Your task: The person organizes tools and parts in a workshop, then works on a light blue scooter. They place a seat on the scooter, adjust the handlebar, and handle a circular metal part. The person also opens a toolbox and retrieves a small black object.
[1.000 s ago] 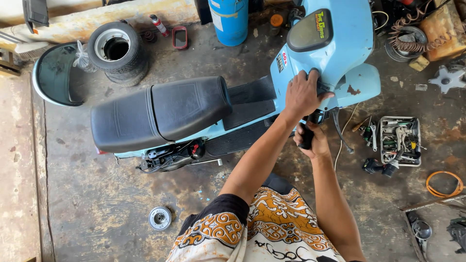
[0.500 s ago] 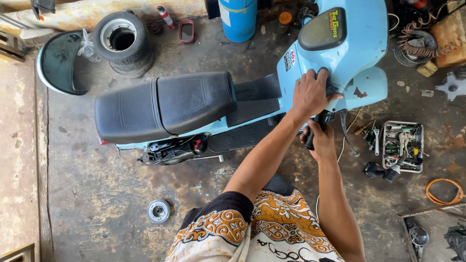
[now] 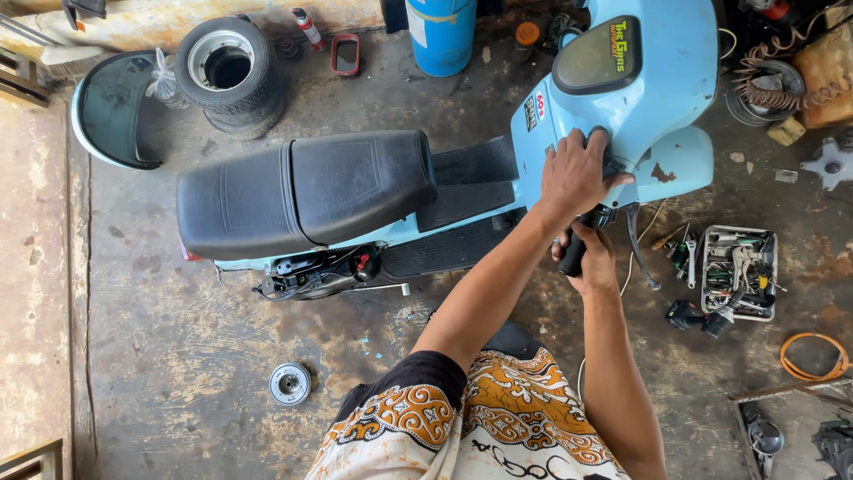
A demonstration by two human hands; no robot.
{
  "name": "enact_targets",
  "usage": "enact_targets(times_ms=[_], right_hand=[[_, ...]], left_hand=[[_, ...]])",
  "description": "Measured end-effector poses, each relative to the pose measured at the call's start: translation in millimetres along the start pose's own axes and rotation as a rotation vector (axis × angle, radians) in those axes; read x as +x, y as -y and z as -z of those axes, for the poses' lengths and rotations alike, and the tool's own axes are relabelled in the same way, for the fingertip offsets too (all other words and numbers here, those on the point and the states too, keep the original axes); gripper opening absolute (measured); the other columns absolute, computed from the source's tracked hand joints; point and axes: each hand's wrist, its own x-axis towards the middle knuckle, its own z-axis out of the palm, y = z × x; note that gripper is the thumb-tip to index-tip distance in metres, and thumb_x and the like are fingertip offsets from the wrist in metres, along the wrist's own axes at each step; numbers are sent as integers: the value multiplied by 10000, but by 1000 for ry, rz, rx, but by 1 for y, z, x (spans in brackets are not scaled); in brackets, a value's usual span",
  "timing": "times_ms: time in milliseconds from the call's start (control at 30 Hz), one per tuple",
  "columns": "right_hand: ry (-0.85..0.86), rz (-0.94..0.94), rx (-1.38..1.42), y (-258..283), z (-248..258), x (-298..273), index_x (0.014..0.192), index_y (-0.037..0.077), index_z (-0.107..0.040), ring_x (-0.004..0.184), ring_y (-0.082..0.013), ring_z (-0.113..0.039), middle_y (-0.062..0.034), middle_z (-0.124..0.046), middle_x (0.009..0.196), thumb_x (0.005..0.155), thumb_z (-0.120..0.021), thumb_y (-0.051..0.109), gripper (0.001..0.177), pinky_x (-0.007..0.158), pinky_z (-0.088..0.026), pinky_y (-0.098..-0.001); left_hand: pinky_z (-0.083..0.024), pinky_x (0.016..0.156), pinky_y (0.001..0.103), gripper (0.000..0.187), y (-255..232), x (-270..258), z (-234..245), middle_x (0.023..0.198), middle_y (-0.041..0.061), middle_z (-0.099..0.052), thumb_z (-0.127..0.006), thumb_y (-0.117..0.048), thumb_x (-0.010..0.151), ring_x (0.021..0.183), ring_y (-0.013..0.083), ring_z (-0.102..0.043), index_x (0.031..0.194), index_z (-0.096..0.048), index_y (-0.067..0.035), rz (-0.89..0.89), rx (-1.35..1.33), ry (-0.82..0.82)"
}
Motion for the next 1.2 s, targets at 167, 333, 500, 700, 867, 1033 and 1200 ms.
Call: enact_targets(times_ms=[167, 333, 500, 700, 867, 1033, 1200], right_hand=[[117, -30, 123, -5, 2, 3, 917, 103, -583, 540, -253, -557, -65, -462, 670, 945, -687, 276, 205, 528, -501, -343], [145, -57, 134, 4, 1, -2, 880, 119, -510, 455, -215, -517, -45, -429, 627, 970, -655, 236, 207, 443, -423, -277], [116, -26, 36, 16, 3, -6, 922, 79, -482, 471, -215, -528, -56, -437, 643, 1010, -631, 185, 203, 441, -426, -294], [-103, 16, -99, 17, 13, -4, 909, 16, -515, 433, -266, -521, -96, -439, 601, 1012, -646, 127, 200, 391, -432, -372], [-265, 66, -577, 42, -16, -14, 717, 42, -635, 412, -236, -624, -110, -572, 511, 979, -677, 182, 300, 361, -476, -347], [-190, 43, -324, 49, -8, -17, 1000, 2, -674, 588, -265, -669, -141, -644, 728, 1015, -673, 171, 169, 562, -541, -405], [-63, 64, -112, 27, 26, -1, 1143, -35, -626, 552, -286, -625, -171, -577, 728, 1013, -607, 168, 242, 513, -525, -417]], left_hand=[[-513, 828, 424, 669, -2, 0, 3, 1036, 68, -533, -655, -712, 763, 1020, 286, -643, 1163, -530, -190, 7, 3, -3], [-511, 831, 439, 693, -2, -2, 1, 1048, 74, -534, -653, -715, 745, 1035, 304, -641, 1159, -523, -175, 2, -16, -24], [-519, 815, 435, 702, -5, -1, 1, 1040, 96, -549, -651, -711, 744, 1016, 311, -650, 1158, -540, -155, 7, -62, -37], [-566, 687, 542, 599, 35, -10, -27, 938, 161, -526, -691, -581, 839, 838, 483, -672, 1190, -505, -133, -91, -362, -327], [-548, 732, 495, 498, 16, -5, 8, 1082, 139, -503, -685, -567, 870, 921, 409, -644, 1059, -520, -138, -238, -258, -501], [-525, 1037, 601, 583, -10, 7, 20, 1601, 224, -348, -827, -496, 762, 1525, 489, -331, 1016, -521, -70, -346, -103, -321], [-573, 986, 507, 582, -16, 12, 14, 1621, 221, -318, -795, -492, 793, 1534, 494, -302, 1022, -518, -34, -278, -138, -187]])
